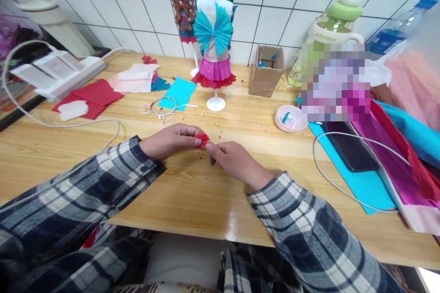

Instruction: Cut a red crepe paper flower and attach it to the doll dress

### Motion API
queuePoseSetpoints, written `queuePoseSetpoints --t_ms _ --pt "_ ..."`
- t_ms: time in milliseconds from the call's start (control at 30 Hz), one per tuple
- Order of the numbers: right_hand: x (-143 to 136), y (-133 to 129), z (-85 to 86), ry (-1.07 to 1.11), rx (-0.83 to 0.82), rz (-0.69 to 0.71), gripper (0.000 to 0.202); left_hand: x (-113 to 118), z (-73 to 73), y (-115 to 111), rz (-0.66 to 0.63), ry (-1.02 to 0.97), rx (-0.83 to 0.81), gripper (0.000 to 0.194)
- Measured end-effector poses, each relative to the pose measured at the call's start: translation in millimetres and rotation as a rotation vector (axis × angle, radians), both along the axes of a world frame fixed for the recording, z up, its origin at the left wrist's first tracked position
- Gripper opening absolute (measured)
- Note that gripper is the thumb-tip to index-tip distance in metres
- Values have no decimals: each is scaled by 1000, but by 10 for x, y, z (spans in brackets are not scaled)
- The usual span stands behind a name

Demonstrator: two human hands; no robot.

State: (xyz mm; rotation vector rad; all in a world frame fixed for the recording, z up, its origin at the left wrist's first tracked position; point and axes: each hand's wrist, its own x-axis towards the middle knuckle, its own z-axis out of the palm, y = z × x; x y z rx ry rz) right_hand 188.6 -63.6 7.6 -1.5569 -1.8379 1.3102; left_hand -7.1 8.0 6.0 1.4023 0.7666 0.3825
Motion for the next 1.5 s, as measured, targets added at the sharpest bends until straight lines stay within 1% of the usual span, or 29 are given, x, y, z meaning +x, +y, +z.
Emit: queuePoseSetpoints --t_ms 433,600,733,867,933,1033,1167,1367,1500 --pt "-10 14 4 -53 -1 33 52 -2 2 -7 -12 26 45 24" --pt "-7 14 -7 -43 -2 31 50 4 -3 -13 12 12 -6 21" --pt "8 16 -12 -10 -18 29 49 12 -16 -19 49 -46 -94 21" --pt "-10 -3 7 24 -41 -63 50 24 -46 -18 122 -125 -171 18" --pt "-31 -21 7 53 -42 -105 50 30 -60 -16 136 -162 -191 15" --pt "-55 -46 -16 81 -22 -105 49 34 -69 -16 132 -183 -197 15" --pt "-63 -56 -44 94 1 -89 49 30 -73 -19 135 -146 -170 18" --pt "-68 -56 -28 89 24 -53 47 36 -61 -21 147 -115 -158 21" --pt "-70 -52 -32 88 34 -56 46 43 -39 -32 149 -109 -170 20"
